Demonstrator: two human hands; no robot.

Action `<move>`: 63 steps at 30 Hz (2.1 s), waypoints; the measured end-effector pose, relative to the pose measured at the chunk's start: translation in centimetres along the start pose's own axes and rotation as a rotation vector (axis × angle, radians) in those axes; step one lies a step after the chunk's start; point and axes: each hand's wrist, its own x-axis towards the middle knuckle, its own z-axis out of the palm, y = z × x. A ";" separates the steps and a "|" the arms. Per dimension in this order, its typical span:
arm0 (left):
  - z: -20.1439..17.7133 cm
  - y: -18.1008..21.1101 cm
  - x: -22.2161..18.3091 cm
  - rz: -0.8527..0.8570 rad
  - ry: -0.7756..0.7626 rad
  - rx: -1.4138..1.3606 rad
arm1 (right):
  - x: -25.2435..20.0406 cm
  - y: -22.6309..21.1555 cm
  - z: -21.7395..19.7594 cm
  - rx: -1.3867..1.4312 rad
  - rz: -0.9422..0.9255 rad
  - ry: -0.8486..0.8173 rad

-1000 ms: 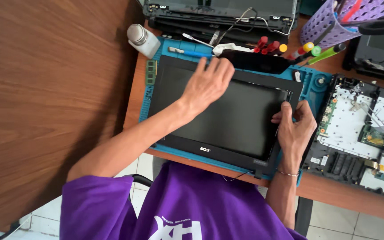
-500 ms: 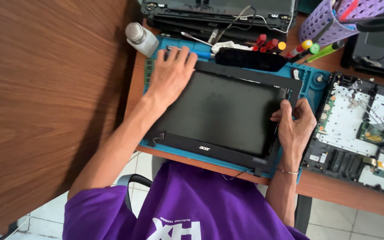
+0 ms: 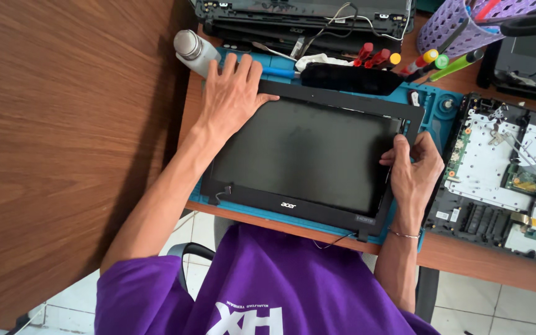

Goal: The person peels a black protective film from a laptop screen and presses down the edges of the screen bezel to secure it. The workspace contains various tools and disassembled laptop parts.

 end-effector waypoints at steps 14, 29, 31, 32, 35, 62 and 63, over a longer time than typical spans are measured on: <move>-1.5 -0.4 0.3 -0.116 -0.100 -0.091 | -0.1 -0.4 0.2 -0.031 -0.003 0.026; -3.4 -0.3 -1.2 -0.404 -0.106 -0.230 | -0.8 -0.5 0.7 0.003 -0.025 0.036; -3.5 -0.1 -1.6 -0.460 -0.053 -0.277 | -0.9 -0.4 0.8 -0.013 -0.066 0.045; -3.6 0.0 -1.7 -0.487 -0.027 -0.303 | -0.9 -0.2 0.8 -0.023 -0.085 0.052; -4.0 0.7 -2.6 -0.608 -0.024 -0.360 | -0.8 0.4 0.9 -0.002 -0.097 0.057; -3.0 2.2 -2.2 -0.704 -0.022 -0.318 | 0.2 0.5 0.4 -0.043 0.014 0.115; -2.9 2.3 -2.3 -0.701 -0.030 -0.330 | 0.2 0.6 0.3 -0.041 0.013 0.110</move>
